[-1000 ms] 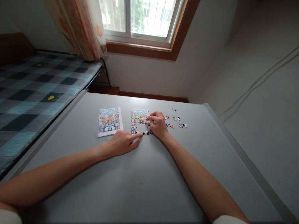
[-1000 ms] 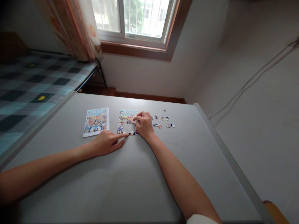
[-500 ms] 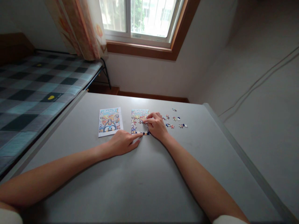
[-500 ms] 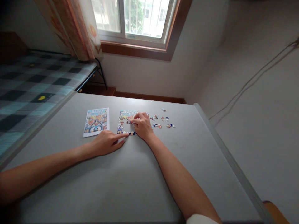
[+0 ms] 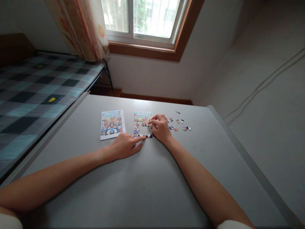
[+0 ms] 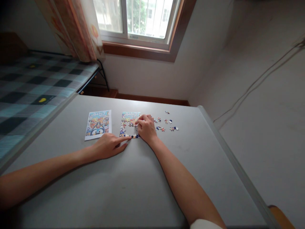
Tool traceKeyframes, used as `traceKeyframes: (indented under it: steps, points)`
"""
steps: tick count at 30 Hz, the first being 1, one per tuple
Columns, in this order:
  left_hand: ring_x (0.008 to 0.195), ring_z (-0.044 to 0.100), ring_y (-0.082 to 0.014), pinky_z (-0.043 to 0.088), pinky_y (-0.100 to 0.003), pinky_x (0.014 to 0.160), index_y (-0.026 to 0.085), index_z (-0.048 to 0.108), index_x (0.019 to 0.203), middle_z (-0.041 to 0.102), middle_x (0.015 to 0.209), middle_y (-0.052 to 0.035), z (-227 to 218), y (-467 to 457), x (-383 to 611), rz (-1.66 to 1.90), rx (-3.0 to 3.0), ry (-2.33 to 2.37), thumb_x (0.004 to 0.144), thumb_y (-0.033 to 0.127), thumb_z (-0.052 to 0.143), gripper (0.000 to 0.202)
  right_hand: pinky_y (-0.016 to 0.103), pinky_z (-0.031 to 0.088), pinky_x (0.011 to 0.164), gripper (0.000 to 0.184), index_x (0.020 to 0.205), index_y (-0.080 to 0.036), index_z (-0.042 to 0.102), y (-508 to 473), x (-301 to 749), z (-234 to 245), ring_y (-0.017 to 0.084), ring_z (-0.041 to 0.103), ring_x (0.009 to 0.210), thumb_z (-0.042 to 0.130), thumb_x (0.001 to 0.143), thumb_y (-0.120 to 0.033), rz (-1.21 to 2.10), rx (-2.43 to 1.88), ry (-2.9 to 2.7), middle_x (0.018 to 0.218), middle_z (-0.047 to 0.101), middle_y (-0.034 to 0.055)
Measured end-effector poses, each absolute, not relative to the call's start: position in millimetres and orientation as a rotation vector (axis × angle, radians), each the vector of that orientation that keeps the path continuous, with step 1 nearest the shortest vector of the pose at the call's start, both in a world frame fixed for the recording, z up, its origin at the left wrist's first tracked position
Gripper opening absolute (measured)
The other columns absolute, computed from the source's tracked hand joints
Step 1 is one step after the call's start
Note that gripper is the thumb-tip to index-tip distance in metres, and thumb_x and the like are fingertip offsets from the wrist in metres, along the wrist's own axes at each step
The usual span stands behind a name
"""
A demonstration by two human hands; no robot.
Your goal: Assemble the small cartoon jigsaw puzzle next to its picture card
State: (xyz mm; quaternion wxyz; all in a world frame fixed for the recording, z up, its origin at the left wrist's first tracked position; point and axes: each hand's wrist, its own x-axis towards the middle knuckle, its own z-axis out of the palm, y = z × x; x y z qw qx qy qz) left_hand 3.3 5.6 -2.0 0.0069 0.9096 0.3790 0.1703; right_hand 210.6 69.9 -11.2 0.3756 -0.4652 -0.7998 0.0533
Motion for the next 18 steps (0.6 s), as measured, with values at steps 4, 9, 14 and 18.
traceKeyframes:
  steps: [4, 9, 14, 18]
  points:
    - [0.043, 0.054, -0.0110, 0.037, -0.020, 0.049, 0.025, 0.064, 0.118, 0.061, 0.051, 0.0016, -2.4, 5.8, 3.1, 0.552, 2.849, 1.174, 0.092, 0.035, 0.046, 0.033, 0.041, 0.038, 0.084, 0.030, 0.071, -0.024, 0.073, 70.1, 210.3, -11.7, 0.022, 0.048, 0.090, 0.051, 0.080, -0.007, 0.150, -1.202, -2.035, 0.085, 0.063, 0.0061]
    - [0.043, 0.054, -0.0114, 0.036, -0.020, 0.048, 0.026, 0.064, 0.119, 0.061, 0.051, 0.0012, -4.5, 6.3, 2.4, 0.545, 2.868, 1.178, 0.092, 0.035, 0.047, 0.034, 0.040, 0.037, 0.083, 0.030, 0.067, -0.023, 0.072, 70.2, 210.3, -12.2, 0.022, 0.048, 0.089, 0.051, 0.080, -0.006, 0.136, -1.191, -2.059, 0.084, 0.064, 0.0052]
    - [0.043, 0.054, -0.0116, 0.037, -0.021, 0.049, 0.026, 0.063, 0.120, 0.061, 0.052, 0.0012, -4.8, 6.4, 2.2, 0.537, 2.854, 1.183, 0.092, 0.036, 0.046, 0.034, 0.040, 0.037, 0.083, 0.029, 0.066, -0.023, 0.071, 70.1, 210.2, -11.8, 0.021, 0.048, 0.090, 0.052, 0.079, -0.006, 0.148, -1.186, -2.068, 0.083, 0.064, 0.0051]
    - [0.043, 0.055, -0.0115, 0.037, -0.021, 0.049, 0.026, 0.063, 0.120, 0.062, 0.052, 0.0012, -5.2, 6.7, 2.2, 0.547, 2.859, 1.171, 0.093, 0.036, 0.045, 0.034, 0.040, 0.038, 0.083, 0.028, 0.065, -0.023, 0.071, 70.3, 210.1, -11.8, 0.021, 0.048, 0.090, 0.053, 0.079, -0.006, 0.160, -1.185, -2.064, 0.083, 0.064, 0.0046]
